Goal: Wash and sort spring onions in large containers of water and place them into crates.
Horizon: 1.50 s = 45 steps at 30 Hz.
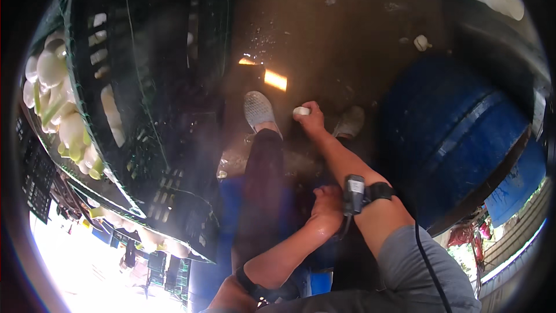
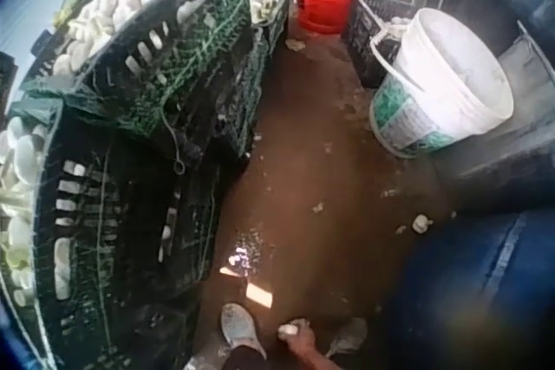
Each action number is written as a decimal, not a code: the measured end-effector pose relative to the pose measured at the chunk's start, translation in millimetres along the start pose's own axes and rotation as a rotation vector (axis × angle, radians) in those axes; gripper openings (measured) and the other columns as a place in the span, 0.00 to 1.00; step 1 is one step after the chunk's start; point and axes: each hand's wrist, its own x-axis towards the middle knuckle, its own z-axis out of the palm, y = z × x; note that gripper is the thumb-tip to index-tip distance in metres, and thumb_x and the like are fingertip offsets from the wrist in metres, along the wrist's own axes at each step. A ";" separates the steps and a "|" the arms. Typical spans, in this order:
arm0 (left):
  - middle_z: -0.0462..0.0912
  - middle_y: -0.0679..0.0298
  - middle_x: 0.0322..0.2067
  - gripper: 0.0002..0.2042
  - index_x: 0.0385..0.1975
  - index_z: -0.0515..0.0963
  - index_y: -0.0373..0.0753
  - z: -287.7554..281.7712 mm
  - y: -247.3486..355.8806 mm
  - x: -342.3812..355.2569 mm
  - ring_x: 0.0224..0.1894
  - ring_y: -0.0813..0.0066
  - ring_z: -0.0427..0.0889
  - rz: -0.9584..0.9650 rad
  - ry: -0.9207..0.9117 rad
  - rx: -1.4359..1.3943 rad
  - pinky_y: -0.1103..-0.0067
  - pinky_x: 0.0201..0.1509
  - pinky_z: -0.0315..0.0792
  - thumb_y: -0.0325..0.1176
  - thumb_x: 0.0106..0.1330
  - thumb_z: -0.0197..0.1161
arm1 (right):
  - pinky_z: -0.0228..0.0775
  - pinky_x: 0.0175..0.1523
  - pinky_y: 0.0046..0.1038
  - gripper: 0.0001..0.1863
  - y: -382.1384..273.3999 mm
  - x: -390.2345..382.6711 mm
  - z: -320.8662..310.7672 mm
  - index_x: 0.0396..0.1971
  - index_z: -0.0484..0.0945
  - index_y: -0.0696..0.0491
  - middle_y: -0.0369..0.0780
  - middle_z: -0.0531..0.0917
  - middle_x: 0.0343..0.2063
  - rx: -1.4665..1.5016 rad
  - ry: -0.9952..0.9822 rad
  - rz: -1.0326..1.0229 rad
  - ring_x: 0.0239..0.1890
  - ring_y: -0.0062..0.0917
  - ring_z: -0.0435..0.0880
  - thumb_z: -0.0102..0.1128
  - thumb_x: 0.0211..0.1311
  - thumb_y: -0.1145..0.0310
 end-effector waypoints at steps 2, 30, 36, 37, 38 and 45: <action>0.70 0.51 0.46 0.16 0.46 0.72 0.36 -8.4 -4.0 0.8 0.49 0.55 0.68 -0.044 0.056 0.017 0.63 0.54 0.61 0.31 0.58 0.50 | 0.69 0.45 0.29 0.24 -28.0 -5.6 -12.4 0.47 0.69 0.49 0.39 0.75 0.39 0.295 -0.134 0.012 0.41 0.30 0.75 0.62 0.47 0.65; 0.73 0.53 0.39 0.16 0.47 0.71 0.38 -104.6 -3.5 11.7 0.44 0.55 0.72 0.205 0.273 -0.486 0.65 0.48 0.67 0.32 0.59 0.55 | 0.72 0.43 0.34 0.28 -82.6 134.1 -336.1 0.53 0.61 0.49 0.48 0.72 0.45 0.388 0.721 -0.041 0.45 0.39 0.75 0.59 0.50 0.65; 0.73 0.52 0.39 0.17 0.48 0.70 0.37 -102.9 -16.7 7.1 0.44 0.53 0.72 0.135 0.271 -0.494 0.65 0.47 0.67 0.33 0.59 0.55 | 0.70 0.48 0.33 0.41 -101.2 176.4 -314.1 0.58 0.58 0.46 0.52 0.69 0.51 -0.262 0.488 0.121 0.53 0.40 0.69 0.65 0.40 0.62; 0.73 0.52 0.39 0.17 0.48 0.70 0.37 -100.7 -20.1 3.6 0.44 0.53 0.72 0.123 0.265 -0.503 0.65 0.47 0.67 0.33 0.59 0.55 | 0.69 0.49 0.33 0.41 -110.6 168.3 -294.2 0.58 0.58 0.45 0.51 0.69 0.52 -0.212 0.451 0.249 0.54 0.40 0.68 0.66 0.39 0.62; 0.73 0.52 0.39 0.17 0.48 0.70 0.37 -101.4 -14.3 5.8 0.44 0.53 0.72 0.149 0.262 -0.509 0.65 0.47 0.67 0.33 0.59 0.55 | 0.71 0.47 0.36 0.40 -93.8 172.9 -305.4 0.57 0.59 0.43 0.47 0.70 0.50 -0.099 0.482 0.127 0.50 0.39 0.71 0.66 0.39 0.64; 0.69 0.58 0.45 0.24 0.56 0.61 0.39 -107.2 -18.4 20.5 0.39 0.77 0.75 0.034 0.565 -1.450 0.81 0.41 0.71 0.21 0.59 0.54 | 0.73 0.40 0.30 0.38 -109.8 78.7 -228.8 0.58 0.56 0.43 0.40 0.71 0.43 1.068 -0.170 -0.126 0.40 0.28 0.75 0.55 0.43 0.78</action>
